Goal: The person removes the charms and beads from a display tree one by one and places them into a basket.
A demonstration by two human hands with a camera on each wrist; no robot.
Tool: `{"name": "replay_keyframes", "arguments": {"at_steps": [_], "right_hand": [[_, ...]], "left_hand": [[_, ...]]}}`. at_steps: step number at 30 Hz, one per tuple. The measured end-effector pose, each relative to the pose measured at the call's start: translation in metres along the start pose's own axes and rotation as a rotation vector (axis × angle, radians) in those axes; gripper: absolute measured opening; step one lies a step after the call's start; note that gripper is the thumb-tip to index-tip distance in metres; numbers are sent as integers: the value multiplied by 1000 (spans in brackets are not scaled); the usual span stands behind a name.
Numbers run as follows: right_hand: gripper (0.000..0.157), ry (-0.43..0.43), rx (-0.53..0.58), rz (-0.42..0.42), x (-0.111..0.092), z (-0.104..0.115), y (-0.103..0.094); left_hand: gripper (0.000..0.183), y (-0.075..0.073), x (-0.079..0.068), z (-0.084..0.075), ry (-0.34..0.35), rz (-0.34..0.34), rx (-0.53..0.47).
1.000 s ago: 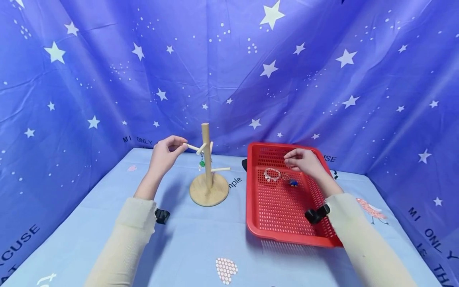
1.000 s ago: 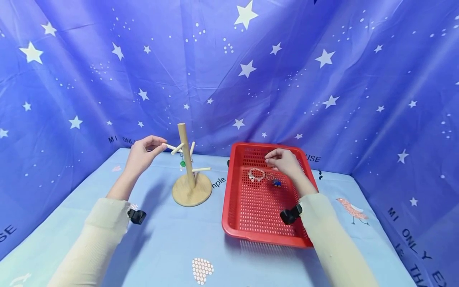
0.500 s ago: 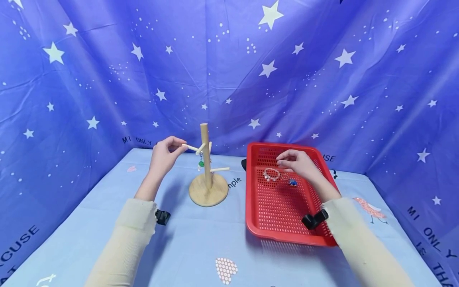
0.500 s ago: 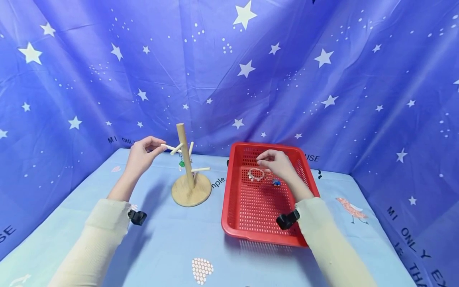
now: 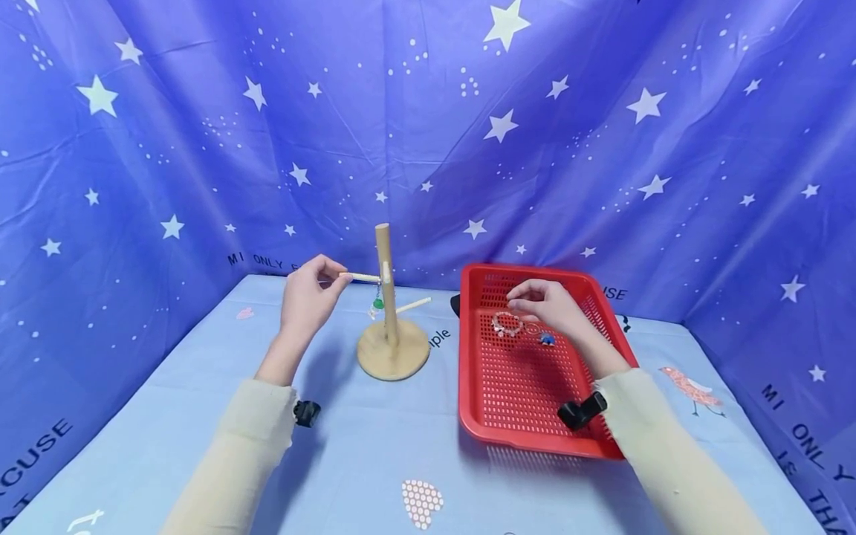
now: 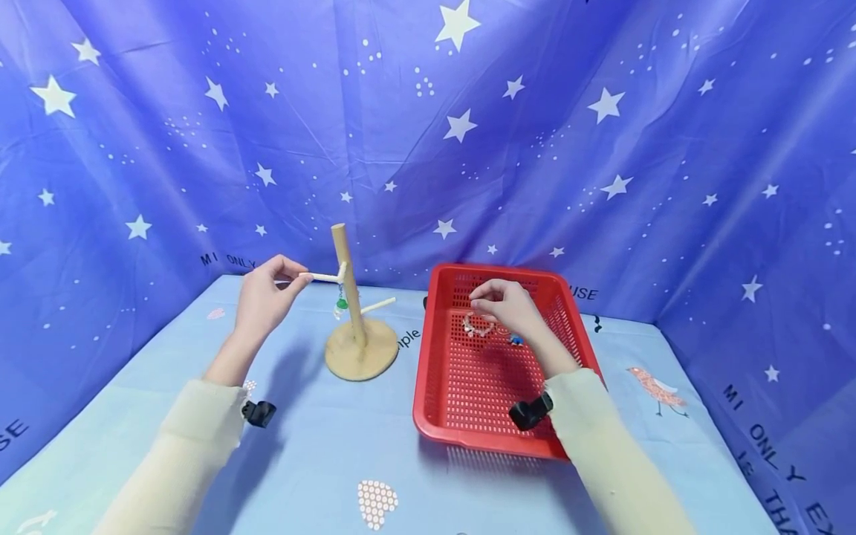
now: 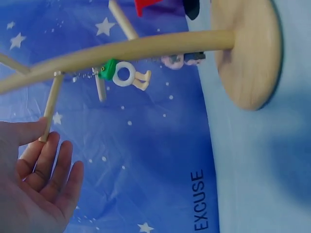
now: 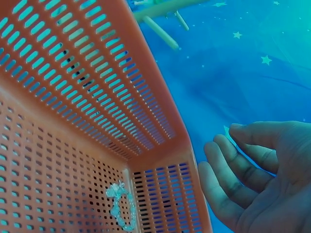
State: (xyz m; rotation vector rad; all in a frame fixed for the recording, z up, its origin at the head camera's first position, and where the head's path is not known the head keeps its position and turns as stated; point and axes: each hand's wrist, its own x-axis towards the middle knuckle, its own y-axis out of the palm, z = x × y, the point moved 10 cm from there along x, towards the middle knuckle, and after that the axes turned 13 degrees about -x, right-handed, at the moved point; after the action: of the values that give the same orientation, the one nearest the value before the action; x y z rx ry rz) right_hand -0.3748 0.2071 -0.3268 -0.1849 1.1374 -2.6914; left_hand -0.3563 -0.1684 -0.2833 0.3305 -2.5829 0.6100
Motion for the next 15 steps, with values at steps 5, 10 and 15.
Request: {"name": "replay_keyframes", "arguments": {"at_steps": [5, 10, 15], "right_hand": [[27, 5, -3, 9, 1, 5, 6], [24, -1, 5, 16, 2, 8, 13], [27, -16, 40, 26, 5, 15, 20]], "left_hand": [[11, 11, -6, -19, 69, 27, 105], [10, 21, -14, -36, 143, 57, 204], [11, 32, -23, -51, 217, 102, 248]]}}
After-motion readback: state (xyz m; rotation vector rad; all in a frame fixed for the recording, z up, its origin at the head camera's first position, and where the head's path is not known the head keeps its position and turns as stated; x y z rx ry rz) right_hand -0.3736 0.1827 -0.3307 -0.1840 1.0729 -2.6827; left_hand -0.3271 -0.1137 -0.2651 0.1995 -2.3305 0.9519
